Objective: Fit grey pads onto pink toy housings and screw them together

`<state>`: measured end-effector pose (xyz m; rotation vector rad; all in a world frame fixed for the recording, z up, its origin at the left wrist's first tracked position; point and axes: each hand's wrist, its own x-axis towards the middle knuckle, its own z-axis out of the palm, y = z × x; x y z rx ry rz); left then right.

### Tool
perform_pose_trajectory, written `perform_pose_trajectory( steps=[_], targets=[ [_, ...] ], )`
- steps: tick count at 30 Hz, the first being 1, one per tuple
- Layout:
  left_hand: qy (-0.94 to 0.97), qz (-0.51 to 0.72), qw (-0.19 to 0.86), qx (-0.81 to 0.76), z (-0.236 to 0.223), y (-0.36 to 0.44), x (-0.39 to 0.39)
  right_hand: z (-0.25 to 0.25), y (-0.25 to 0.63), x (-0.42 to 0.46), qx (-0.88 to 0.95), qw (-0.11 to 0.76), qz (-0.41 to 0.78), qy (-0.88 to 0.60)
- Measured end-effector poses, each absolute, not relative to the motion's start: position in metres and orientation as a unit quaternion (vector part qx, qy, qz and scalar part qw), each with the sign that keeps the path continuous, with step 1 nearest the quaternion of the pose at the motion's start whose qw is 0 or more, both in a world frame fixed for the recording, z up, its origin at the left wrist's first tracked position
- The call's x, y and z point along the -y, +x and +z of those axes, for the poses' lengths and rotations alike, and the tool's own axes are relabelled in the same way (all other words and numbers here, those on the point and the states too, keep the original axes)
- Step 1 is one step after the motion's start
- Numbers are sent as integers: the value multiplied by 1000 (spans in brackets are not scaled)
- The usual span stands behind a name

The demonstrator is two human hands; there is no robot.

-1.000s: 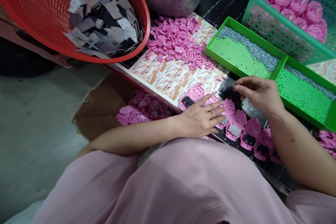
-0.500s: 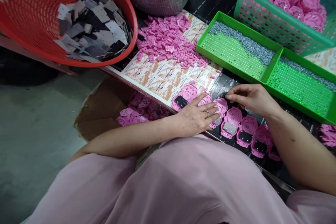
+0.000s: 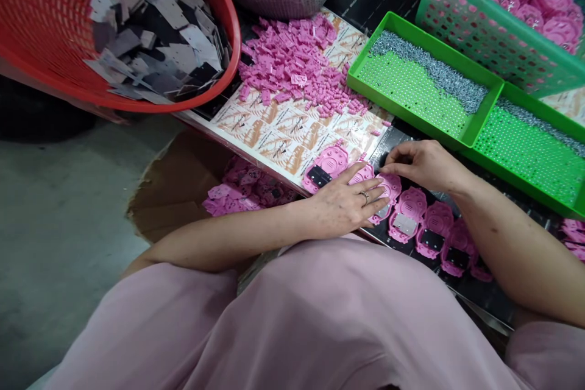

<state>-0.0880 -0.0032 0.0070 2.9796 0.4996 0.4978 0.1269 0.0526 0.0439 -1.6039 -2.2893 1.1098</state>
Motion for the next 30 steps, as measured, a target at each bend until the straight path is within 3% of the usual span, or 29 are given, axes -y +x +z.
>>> perform_pose_trajectory(
  steps=[6,15,24,30],
  targets=[
    [972,162,47,-162,8,-88,3,40,134,-57,739,63,396,-542],
    [973,155,54,-163,8,-88,2,40,130,-62,805,48,327,-493],
    [972,151,65,-166,10,-87,1,46,133,-62,768,64,331,-545],
    [972,136,70,-178,10,-86,2,42,103,-74,817,96,120,-555]
  ],
)
